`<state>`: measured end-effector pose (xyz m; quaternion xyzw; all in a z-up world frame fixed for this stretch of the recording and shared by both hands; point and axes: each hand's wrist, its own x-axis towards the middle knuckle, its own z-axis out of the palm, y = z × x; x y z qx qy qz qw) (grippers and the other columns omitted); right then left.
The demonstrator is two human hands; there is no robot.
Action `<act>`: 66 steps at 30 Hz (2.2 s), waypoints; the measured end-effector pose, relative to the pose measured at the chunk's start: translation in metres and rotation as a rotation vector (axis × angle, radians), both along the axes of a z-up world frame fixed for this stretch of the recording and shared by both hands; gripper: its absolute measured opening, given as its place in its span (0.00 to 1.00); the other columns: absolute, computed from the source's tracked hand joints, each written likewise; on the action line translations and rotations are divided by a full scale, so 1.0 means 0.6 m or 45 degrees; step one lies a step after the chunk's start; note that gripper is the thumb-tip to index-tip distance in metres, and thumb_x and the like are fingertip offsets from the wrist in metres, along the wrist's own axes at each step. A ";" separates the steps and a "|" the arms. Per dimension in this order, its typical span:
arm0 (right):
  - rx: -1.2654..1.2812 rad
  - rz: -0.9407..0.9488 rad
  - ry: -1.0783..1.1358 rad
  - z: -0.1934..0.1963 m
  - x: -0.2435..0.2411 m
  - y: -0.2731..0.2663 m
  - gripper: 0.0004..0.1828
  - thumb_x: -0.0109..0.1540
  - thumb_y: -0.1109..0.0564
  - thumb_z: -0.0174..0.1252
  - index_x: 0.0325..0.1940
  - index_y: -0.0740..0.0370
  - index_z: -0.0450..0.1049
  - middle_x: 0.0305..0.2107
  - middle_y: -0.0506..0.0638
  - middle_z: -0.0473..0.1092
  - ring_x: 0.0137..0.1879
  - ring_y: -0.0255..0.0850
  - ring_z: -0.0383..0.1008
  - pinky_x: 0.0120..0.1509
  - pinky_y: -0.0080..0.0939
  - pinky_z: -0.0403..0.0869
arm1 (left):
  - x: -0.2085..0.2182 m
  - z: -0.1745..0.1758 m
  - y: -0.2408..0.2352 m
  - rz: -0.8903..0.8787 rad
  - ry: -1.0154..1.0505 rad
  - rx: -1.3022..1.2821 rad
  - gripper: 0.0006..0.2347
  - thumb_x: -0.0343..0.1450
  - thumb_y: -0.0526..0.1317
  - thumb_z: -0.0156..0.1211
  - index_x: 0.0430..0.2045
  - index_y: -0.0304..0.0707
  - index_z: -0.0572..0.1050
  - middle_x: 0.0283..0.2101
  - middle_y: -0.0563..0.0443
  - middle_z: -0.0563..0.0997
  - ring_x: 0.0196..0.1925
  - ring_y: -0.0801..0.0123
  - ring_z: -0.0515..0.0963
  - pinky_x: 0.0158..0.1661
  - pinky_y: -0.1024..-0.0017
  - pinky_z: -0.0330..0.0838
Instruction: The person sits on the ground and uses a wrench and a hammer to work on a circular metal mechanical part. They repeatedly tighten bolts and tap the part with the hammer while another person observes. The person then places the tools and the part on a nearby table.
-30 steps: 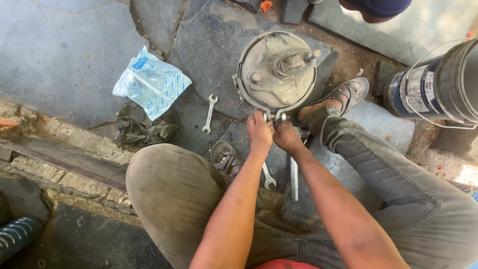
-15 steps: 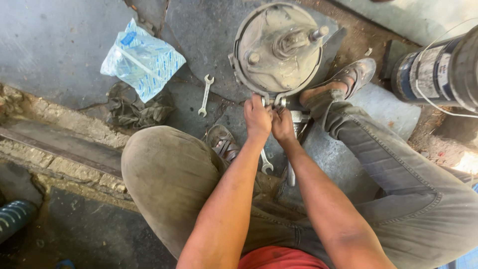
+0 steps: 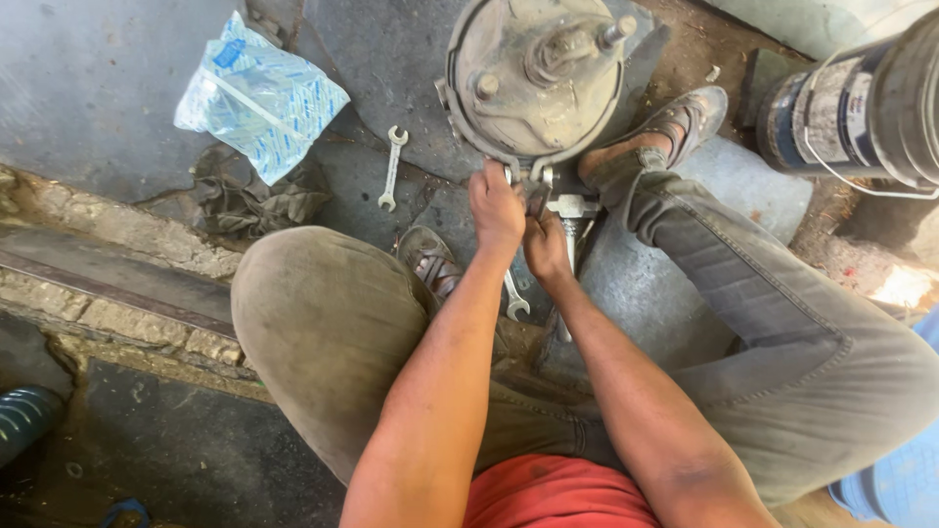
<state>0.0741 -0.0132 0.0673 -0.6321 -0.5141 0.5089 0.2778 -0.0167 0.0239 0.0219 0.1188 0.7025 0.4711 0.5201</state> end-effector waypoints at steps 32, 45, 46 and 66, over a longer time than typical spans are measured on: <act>-0.958 -0.373 0.704 0.204 0.077 -0.105 0.06 0.64 0.58 0.50 0.37 0.61 0.71 0.17 0.42 0.60 0.17 0.33 0.57 0.19 0.36 0.57 | 0.032 -0.067 -0.002 -0.342 0.538 0.136 0.17 0.75 0.43 0.50 0.52 0.28 0.70 0.50 0.31 0.75 0.51 0.42 0.76 0.54 0.55 0.69; -0.657 0.144 -0.040 0.274 0.041 0.037 0.12 0.61 0.60 0.44 0.48 0.65 0.63 0.22 0.57 0.73 0.18 0.43 0.74 0.17 0.43 0.63 | 0.018 -0.021 0.028 -0.331 0.865 0.300 0.08 0.76 0.39 0.50 0.43 0.35 0.73 0.38 0.38 0.78 0.41 0.50 0.77 0.43 0.55 0.71; -0.571 0.130 -0.123 0.263 0.048 0.030 0.12 0.61 0.60 0.45 0.48 0.67 0.63 0.23 0.59 0.74 0.20 0.45 0.75 0.20 0.44 0.67 | 0.016 -0.014 0.026 -0.159 0.497 0.264 0.11 0.76 0.42 0.49 0.40 0.33 0.73 0.37 0.40 0.78 0.39 0.53 0.78 0.39 0.59 0.71; 0.777 0.366 -0.568 -0.115 0.071 0.050 0.16 0.60 0.56 0.58 0.47 0.69 0.66 0.37 0.70 0.71 0.44 0.69 0.71 0.46 0.62 0.71 | 0.008 0.069 0.017 0.304 -0.526 0.091 0.20 0.77 0.53 0.49 0.35 0.29 0.69 0.29 0.42 0.73 0.22 0.68 0.70 0.20 0.73 0.60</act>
